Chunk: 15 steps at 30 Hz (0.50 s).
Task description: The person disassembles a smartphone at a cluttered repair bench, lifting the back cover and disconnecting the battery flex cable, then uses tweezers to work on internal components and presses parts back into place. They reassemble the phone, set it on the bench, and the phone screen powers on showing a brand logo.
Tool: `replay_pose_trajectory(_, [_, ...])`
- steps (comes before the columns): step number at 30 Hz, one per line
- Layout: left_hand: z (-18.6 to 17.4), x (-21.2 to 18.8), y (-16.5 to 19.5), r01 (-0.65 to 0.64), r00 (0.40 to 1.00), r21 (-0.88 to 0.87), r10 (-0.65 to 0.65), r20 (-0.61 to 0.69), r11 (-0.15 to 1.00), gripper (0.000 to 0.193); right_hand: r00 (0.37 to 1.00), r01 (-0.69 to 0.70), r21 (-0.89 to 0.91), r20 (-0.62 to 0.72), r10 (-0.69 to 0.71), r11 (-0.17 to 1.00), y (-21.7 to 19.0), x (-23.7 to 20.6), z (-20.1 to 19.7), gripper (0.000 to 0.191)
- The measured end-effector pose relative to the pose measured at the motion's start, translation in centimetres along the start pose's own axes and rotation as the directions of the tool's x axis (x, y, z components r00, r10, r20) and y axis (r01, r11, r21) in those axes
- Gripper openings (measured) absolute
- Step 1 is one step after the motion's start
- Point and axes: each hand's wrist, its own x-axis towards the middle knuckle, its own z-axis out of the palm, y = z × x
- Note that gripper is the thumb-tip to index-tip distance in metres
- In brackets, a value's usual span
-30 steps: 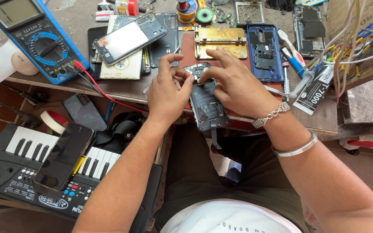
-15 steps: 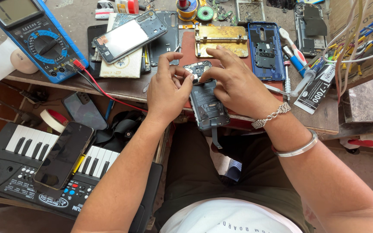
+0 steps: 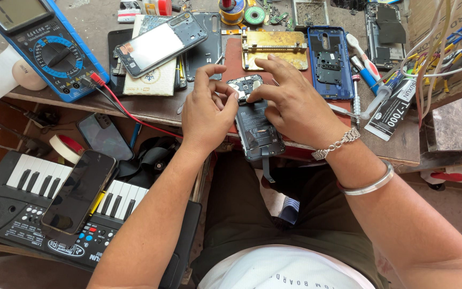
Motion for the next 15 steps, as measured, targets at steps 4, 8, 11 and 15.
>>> replay_pose_trajectory(4, [-0.1, -0.1, -0.1, -0.029, 1.000, -0.008, 0.029, 0.002, 1.000, 0.048, 1.000, 0.000, -0.018, -0.001, 0.000, 1.000, -0.1, 0.0, -0.1, 0.034])
replay_pose_trajectory(8, [-0.4, -0.6, -0.3, -0.147, 0.989, -0.052, 0.147, -0.010, 0.988, 0.048, 1.000, 0.003, -0.040, -0.006, -0.003, 0.999, -0.3, 0.0, -0.1, 0.034])
replay_pose_trajectory(11, [-0.7, -1.1, -0.6, -0.196, 0.980, -0.133, 0.197, -0.001, 0.972, 0.044, 1.000, 0.007, -0.032, -0.010, -0.008, 0.999, -0.3, -0.1, 0.1, 0.033])
replay_pose_trajectory(15, [-0.9, -1.5, -0.5, -0.267, 0.961, -0.147, 0.274, 0.029, 0.952, 0.043, 1.000, 0.017, -0.053, -0.014, -0.018, 0.998, -0.3, 0.0, 0.1, 0.035])
